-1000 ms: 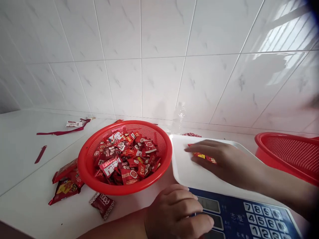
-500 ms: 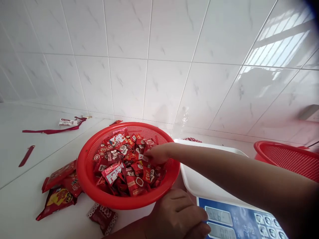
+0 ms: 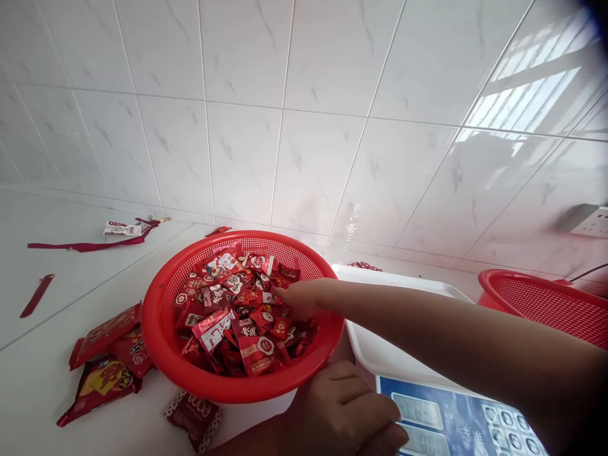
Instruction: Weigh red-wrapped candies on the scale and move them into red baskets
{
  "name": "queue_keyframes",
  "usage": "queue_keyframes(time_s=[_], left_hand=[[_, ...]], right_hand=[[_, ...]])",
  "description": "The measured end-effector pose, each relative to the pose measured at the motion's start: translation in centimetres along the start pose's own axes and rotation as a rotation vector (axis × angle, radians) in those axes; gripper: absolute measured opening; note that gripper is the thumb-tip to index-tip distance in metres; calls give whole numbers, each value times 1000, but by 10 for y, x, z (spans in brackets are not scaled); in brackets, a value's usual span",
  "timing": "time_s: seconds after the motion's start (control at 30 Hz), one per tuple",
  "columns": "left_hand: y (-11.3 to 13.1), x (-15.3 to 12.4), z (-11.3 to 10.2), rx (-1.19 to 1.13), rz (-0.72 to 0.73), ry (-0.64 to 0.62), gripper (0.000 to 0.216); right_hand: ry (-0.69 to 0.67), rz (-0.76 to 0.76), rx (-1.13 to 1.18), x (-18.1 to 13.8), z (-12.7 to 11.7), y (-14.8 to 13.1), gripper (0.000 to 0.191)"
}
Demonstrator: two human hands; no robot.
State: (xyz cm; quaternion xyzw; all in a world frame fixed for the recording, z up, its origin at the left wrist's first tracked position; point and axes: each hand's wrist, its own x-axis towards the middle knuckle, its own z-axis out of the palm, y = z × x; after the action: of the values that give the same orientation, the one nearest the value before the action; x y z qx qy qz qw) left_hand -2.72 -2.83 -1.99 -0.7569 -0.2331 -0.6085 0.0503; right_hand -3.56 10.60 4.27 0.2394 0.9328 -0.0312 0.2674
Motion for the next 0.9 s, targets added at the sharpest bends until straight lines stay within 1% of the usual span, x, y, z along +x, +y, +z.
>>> queue_keyframes(time_s=[0.07,0.1,0.23,0.3,0.4,0.47,0.53,0.63,0.77,0.9], left_hand=[[1,1,-1,7,-9,-3,37],[1,1,-1,10,-15,-13,38],[1,1,-2,15,-18,-54,42],[2,1,-4,10,-20,-76,41],[3,2,-7,3,-32,-121,40],[4,2,-9,0,-43,-147,38],[4,1,-11,-1,-65,-163,35],[4,-2,-10,-10,-78,-162,29],[4,-4,-8,-13,-102,-126,24],[7,-2,-11,29,-137,-196,23]], right_hand=[[13,12,-9,-5,-1,-1,72],[26,14,-15,-7,-2,0,66],[110,25,-21,-12,-7,9,28],[178,23,0,-15,-11,15,18],[327,4,73,-26,-19,24,9],[439,15,141,-41,-23,29,11],[537,60,214,-61,-25,35,17],[638,155,311,-96,-22,49,22],[699,294,389,-143,-2,79,20],[678,402,446,-178,27,105,24]])
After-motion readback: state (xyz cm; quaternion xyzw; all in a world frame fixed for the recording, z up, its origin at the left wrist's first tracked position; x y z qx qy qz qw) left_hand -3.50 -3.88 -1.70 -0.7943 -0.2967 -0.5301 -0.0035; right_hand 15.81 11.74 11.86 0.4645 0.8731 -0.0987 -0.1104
